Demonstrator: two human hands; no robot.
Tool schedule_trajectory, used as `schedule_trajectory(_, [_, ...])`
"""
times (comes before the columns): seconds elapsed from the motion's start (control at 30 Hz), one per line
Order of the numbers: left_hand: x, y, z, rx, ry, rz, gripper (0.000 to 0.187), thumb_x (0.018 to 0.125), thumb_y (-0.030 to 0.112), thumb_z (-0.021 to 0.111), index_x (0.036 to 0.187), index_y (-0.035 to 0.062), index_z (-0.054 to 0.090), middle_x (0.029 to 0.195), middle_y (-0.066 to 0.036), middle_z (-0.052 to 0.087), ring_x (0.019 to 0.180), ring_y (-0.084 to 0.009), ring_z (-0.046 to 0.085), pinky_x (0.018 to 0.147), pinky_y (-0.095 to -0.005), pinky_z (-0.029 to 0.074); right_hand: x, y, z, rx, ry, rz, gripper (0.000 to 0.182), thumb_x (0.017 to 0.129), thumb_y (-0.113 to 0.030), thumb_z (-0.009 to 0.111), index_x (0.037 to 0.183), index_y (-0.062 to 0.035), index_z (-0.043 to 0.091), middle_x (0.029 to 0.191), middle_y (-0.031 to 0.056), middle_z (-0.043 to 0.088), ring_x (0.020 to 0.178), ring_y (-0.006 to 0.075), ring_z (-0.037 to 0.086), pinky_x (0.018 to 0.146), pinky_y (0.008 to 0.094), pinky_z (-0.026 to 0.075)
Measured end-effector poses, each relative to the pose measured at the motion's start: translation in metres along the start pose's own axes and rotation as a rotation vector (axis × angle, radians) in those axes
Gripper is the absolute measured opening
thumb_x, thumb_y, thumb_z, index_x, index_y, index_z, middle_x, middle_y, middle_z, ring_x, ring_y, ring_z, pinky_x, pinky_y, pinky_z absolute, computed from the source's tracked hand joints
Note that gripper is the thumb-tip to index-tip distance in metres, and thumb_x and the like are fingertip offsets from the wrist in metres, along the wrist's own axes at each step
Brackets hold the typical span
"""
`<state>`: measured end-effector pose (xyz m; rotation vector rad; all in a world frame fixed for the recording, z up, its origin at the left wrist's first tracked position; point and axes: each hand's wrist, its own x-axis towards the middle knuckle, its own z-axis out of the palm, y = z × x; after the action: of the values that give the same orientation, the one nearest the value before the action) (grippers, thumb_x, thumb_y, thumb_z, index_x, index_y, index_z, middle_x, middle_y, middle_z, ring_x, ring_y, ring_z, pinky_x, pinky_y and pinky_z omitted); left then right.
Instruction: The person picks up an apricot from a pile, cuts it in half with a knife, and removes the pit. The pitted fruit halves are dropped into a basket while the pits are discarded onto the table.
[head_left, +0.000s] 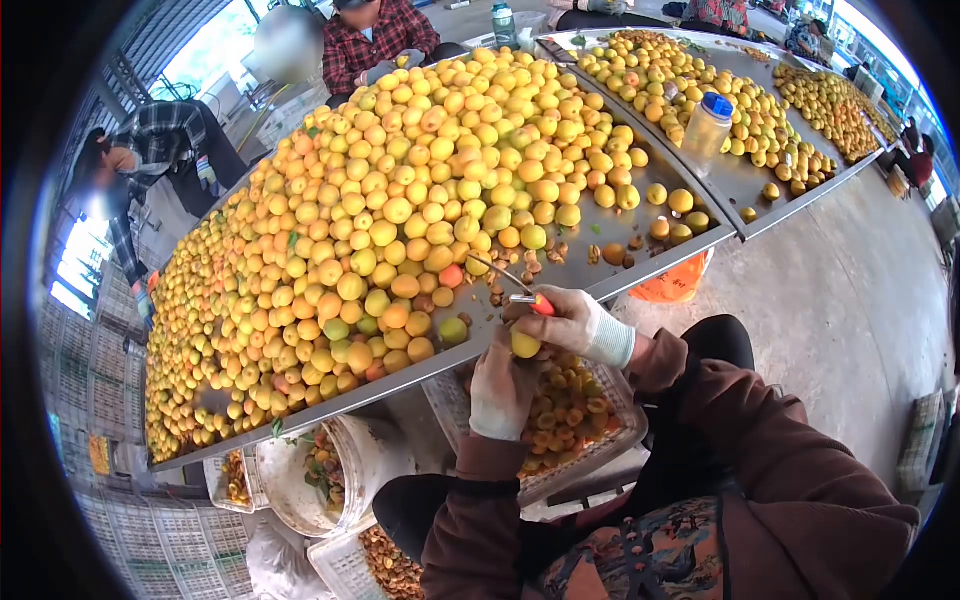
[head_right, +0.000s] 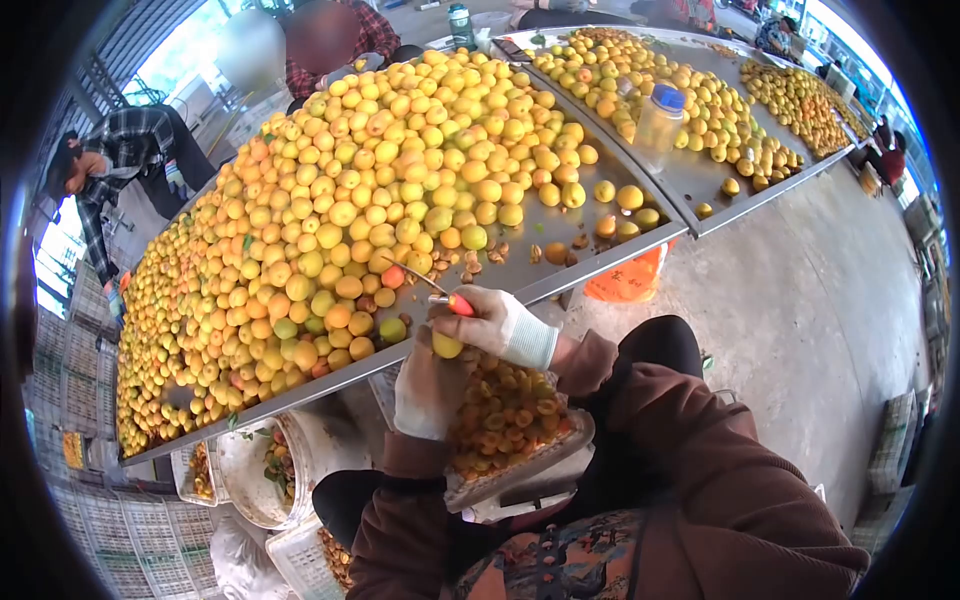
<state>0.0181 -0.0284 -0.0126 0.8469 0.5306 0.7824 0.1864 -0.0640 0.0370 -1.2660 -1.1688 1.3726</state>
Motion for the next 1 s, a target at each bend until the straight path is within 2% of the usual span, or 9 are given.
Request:
schedule_trajectory(0.07, [-0.002, 0.004, 0.003, -0.151, 0.044, 0.003, 0.041, 0.107, 0.034, 0.039, 0.125, 0.0008, 0.054, 0.109, -0.008, 0.061, 0.088, -0.0135, 0.060, 0.078, -0.0284, 0.051, 0.002, 0.003, 0.001, -0.076, 0.144, -0.239, 0.034, 0.096, -0.031, 0.061, 0.115, -0.0029, 0.063, 0.096, 0.0034, 0.067, 0.087, 0.0088, 0.060, 0.072, 0.0270, 0.050])
schedule_trajectory(0.17, [-0.005, 0.012, 0.002, -0.290, 0.115, 0.066, 0.044, 0.105, 0.038, 0.044, 0.126, 0.0003, 0.052, 0.111, -0.006, 0.059, 0.092, -0.0149, 0.059, 0.080, -0.0298, 0.052, -0.008, -0.007, 0.007, -0.085, 0.119, -0.134, 0.034, 0.099, -0.031, 0.056, 0.115, -0.0015, 0.062, 0.094, 0.0028, 0.063, 0.086, 0.0079, 0.058, 0.073, 0.0255, 0.049])
schedule_trajectory(0.23, [-0.004, 0.011, -0.014, -0.253, -0.022, 0.132, 0.051, 0.102, 0.042, 0.050, 0.129, -0.0010, 0.050, 0.116, -0.009, 0.059, 0.095, -0.0161, 0.060, 0.083, -0.0305, 0.052, -0.011, -0.003, 0.014, -0.131, 0.092, -0.216, 0.035, 0.102, -0.033, 0.052, 0.113, -0.0010, 0.061, 0.089, 0.0013, 0.060, 0.083, 0.0074, 0.055, 0.073, 0.0253, 0.047])
schedule_trajectory(0.3, [-0.005, 0.018, -0.007, -0.179, -0.020, 0.179, 0.055, 0.100, 0.044, 0.053, 0.130, -0.0016, 0.049, 0.118, -0.009, 0.058, 0.097, -0.0161, 0.060, 0.084, -0.0310, 0.052, -0.014, -0.002, 0.020, 0.058, -0.049, -0.130, 0.037, 0.103, -0.035, 0.050, 0.113, -0.0005, 0.060, 0.086, 0.0021, 0.059, 0.081, 0.0091, 0.053, 0.071, 0.0278, 0.047])
schedule_trajectory(0.47, [-0.010, 0.026, 0.000, -0.017, 0.012, 0.191, 0.064, 0.096, 0.048, 0.058, 0.133, -0.0027, 0.046, 0.122, -0.011, 0.057, 0.105, -0.0173, 0.059, 0.091, -0.0317, 0.051, -0.011, 0.012, 0.022, -0.102, 0.057, -0.185, 0.043, 0.103, -0.042, 0.049, 0.115, -0.0016, 0.058, 0.089, 0.0013, 0.059, 0.083, 0.0099, 0.052, 0.073, 0.0280, 0.047])
schedule_trajectory(0.57, [-0.011, 0.024, 0.001, 0.005, -0.003, 0.215, 0.063, 0.097, 0.045, 0.059, 0.134, -0.0037, 0.046, 0.123, -0.011, 0.057, 0.109, -0.0186, 0.058, 0.094, -0.0318, 0.049, -0.014, 0.009, 0.025, -0.223, 0.121, -0.252, 0.043, 0.104, -0.041, 0.047, 0.113, 0.0002, 0.057, 0.089, 0.0059, 0.061, 0.084, 0.0124, 0.055, 0.074, 0.0306, 0.048])
schedule_trajectory(0.63, [-0.011, 0.022, -0.002, 0.130, 0.043, 0.225, 0.055, 0.098, 0.039, 0.059, 0.132, -0.0037, 0.050, 0.123, -0.010, 0.059, 0.111, -0.0194, 0.057, 0.098, -0.0317, 0.045, -0.016, 0.010, 0.028, -0.241, 0.187, -0.306, 0.038, 0.102, -0.037, 0.050, 0.105, 0.0006, 0.056, 0.087, 0.0202, 0.062, 0.082, 0.0310, 0.063, 0.072, 0.0373, 0.048])
schedule_trajectory(0.77, [-0.011, 0.025, -0.002, 0.362, 0.052, 0.327, 0.048, 0.099, 0.036, 0.058, 0.125, -0.0037, 0.053, 0.118, -0.009, 0.059, 0.110, -0.0190, 0.056, 0.099, -0.0329, 0.043, -0.017, 0.017, 0.038, -0.222, 0.236, -0.244, 0.041, 0.101, -0.040, 0.050, 0.106, 0.0008, 0.055, 0.087, 0.0212, 0.062, 0.084, 0.0343, 0.063, 0.074, 0.0386, 0.049])
schedule_trajectory(1.0, [-0.003, 0.017, -0.011, 0.624, 0.169, 0.457, 0.030, 0.099, 0.023, 0.056, 0.117, -0.0010, 0.060, 0.110, -0.009, 0.065, 0.103, -0.0169, 0.059, 0.093, -0.0308, 0.046, -0.006, 0.033, 0.047, -0.063, 0.227, -0.016, 0.051, 0.102, -0.045, 0.044, 0.114, 0.0023, 0.057, 0.098, 0.0205, 0.066, 0.093, 0.0279, 0.065, 0.081, 0.0377, 0.049])
